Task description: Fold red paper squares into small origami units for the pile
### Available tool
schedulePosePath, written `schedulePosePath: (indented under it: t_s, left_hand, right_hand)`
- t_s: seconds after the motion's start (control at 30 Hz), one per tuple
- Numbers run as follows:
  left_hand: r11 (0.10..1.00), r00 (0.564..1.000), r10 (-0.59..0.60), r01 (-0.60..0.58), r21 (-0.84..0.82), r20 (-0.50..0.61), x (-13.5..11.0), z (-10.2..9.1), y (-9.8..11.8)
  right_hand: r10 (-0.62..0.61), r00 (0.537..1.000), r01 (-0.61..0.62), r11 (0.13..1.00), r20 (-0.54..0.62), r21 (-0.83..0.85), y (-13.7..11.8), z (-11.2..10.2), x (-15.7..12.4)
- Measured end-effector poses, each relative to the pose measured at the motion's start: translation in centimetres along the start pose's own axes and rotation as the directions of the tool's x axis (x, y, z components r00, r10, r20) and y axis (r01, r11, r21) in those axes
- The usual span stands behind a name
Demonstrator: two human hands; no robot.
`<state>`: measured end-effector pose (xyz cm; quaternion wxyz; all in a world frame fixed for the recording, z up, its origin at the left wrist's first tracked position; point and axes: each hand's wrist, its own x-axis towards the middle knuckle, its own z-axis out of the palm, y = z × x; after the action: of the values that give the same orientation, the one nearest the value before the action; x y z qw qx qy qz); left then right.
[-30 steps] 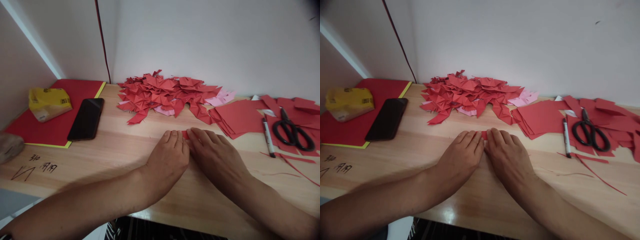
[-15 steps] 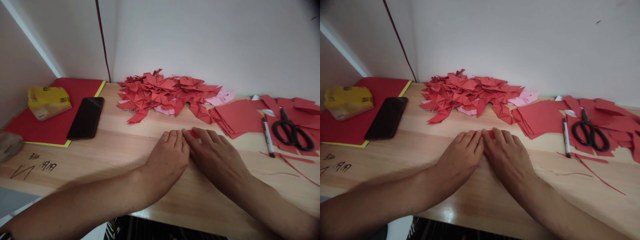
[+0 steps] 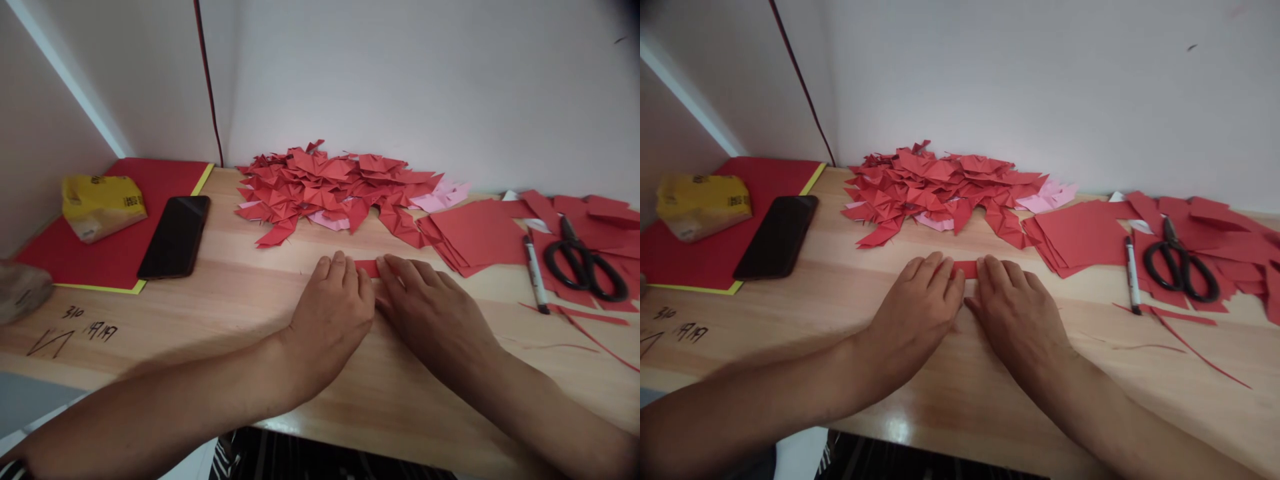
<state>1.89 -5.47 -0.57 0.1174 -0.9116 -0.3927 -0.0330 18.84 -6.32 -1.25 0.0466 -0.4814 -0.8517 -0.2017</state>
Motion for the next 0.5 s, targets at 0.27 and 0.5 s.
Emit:
schedulePosePath:
  t_s: [0.27, 0.5]
  left_hand:
    - [0.999, 0.998, 0.041, -0.041, -0.018, 0.039, 0.3, 0.86, -0.27]
    - [0.998, 0.998, 0.053, -0.054, 0.015, 0.032, 0.35, 0.73, -0.11]
  right_hand:
    - [0.023, 0.997, -0.026, 0.999, 0.072, 0.036, -0.04, -0.04, 0.0]
    - [0.03, 0.993, -0.035, 0.999, 0.111, 0.041, 0.04, -0.41, 0.38]
